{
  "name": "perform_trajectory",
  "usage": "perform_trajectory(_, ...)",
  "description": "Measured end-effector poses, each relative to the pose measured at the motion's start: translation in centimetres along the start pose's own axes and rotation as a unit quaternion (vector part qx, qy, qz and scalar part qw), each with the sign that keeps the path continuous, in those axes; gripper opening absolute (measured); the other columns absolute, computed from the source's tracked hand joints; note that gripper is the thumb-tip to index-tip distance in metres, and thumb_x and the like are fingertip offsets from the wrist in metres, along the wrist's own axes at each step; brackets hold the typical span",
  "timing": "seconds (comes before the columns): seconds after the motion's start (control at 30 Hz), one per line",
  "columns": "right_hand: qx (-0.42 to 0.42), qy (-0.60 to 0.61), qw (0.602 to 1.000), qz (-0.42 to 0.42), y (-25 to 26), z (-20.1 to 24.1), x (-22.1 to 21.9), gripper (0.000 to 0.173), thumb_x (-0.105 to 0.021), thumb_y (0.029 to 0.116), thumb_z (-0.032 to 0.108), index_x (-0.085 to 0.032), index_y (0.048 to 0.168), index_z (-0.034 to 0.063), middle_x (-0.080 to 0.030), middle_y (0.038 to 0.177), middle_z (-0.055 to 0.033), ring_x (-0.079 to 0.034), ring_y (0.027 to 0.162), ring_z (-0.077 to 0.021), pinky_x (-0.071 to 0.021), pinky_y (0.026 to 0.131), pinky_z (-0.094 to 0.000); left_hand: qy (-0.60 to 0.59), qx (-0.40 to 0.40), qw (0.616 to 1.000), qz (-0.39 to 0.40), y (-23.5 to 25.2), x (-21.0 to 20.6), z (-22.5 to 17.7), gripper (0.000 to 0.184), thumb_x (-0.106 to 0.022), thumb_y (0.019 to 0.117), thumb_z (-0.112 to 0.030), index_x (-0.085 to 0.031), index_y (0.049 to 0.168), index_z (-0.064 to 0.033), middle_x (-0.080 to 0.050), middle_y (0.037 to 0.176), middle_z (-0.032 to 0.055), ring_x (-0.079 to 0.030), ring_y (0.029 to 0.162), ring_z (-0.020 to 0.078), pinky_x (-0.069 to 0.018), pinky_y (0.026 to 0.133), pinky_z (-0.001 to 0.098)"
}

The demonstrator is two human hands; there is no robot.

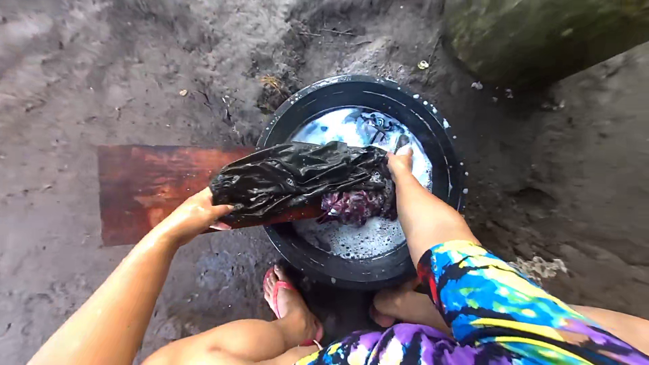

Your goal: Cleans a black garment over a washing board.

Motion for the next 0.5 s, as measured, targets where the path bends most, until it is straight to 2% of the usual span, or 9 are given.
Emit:
perform_trajectory(0.1,0.111,-0.027,0.992,-0.052,-4.9,5.0,0.8,0.09,-0.078,0.0875,0.02,-0.028,0.161,0.0043,-0.045,0.152,-0.0298,-0.05,0.137,-0.0445,-0.0444,0.112,-0.0583,0.005,-0.016,0.999,0.03,-0.5,-0.4,0.1,0.035,-0.06,0.1012,-0.004,-0.053,0.136,-0.0065,-0.07,0.111,0.0125,-0.073,0.086,0.0189,-0.0624,0.073,0.0351)
perform_trajectory(0.17,0.224,-0.051,0.973,-0.036,-10.9,9.9,-0.8,0.086,-0.078,0.0852,0.021,-0.035,0.158,0.0032,-0.048,0.149,-0.0291,-0.05,0.136,-0.0443,-0.0447,0.111,-0.0587,0.012,-0.025,0.999,0.034,-0.4,-0.7,0.2,0.037,-0.06,0.1003,-0.002,-0.052,0.136,-0.0071,-0.07,0.112,0.0131,-0.073,0.088,0.0196,-0.0626,0.073,0.0365)
perform_trajectory(0.23,0.305,-0.048,0.95,0.035,-18.7,14.0,-5.2,0.081,-0.076,0.0883,0.031,-0.04,0.156,0.0051,-0.055,0.144,-0.0245,-0.056,0.131,-0.0394,-0.0481,0.108,-0.058,0.02,-0.028,0.999,0.016,-0.1,-0.9,0.6,0.042,-0.062,0.0995,-0.004,-0.05,0.14,-0.0071,-0.069,0.115,0.0153,-0.073,0.091,0.0226,-0.0633,0.076,0.0409)
perform_trajectory(0.3,0.39,-0.057,0.91,0.13,-27.7,16.2,-11.4,0.083,-0.07,0.0929,0.046,-0.036,0.161,0.0121,-0.06,0.139,-0.0203,-0.061,0.125,-0.0354,-0.0529,0.102,-0.0558,0.036,-0.022,0.999,-0.01,0.2,-0.8,1.3,0.044,-0.063,0.099,-0.006,-0.049,0.14,-0.0061,-0.069,0.116,0.018,-0.074,0.092,0.0262,-0.0636,0.077,0.0456)
perform_trajectory(0.37,0.484,-0.062,0.849,0.205,-35.1,16.4,-16.1,0.071,-0.069,0.095,0.046,-0.048,0.155,0.0153,-0.064,0.133,-0.0191,-0.064,0.119,-0.035,-0.0555,0.095,-0.0545,0.052,-0.012,0.998,-0.03,0.0,-0.3,1.6,0.04,-0.061,0.0996,-0.006,-0.05,0.138,-0.0036,-0.068,0.115,0.0199,-0.073,0.092,0.028,-0.0627,0.078,0.0478)
perform_trajectory(0.43,0.517,-0.101,0.818,0.231,-36.6,14.9,-17.2,0.058,-0.069,0.0966,0.04,-0.057,0.148,0.0167,-0.065,0.131,-0.0198,-0.065,0.117,-0.0363,-0.0565,0.093,-0.0547,0.057,0.002,0.997,-0.052,-0.6,0.4,2.2,0.038,-0.058,0.0986,-0.003,-0.05,0.135,-0.0002,-0.067,0.114,0.0223,-0.072,0.092,0.0301,-0.0618,0.078,0.0503)
perform_trajectory(0.5,0.49,-0.169,0.838,0.17,-31.6,12.9,-15.3,0.055,-0.063,0.0991,0.042,-0.057,0.149,0.0184,-0.064,0.136,-0.0172,-0.065,0.121,-0.0335,-0.0564,0.095,-0.0525,0.074,0.026,0.994,-0.072,-1.3,0.5,2.1,0.038,-0.056,0.0977,0.001,-0.049,0.135,0.0001,-0.066,0.116,0.0248,-0.073,0.093,0.0342,-0.0606,0.081,0.0558)
Point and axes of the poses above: each hand's wrist, its own y-axis towards the middle knuckle, its own x-axis out of the back of the hand, z = x × y, the point moved 8 cm from there along y, towards the middle knuckle
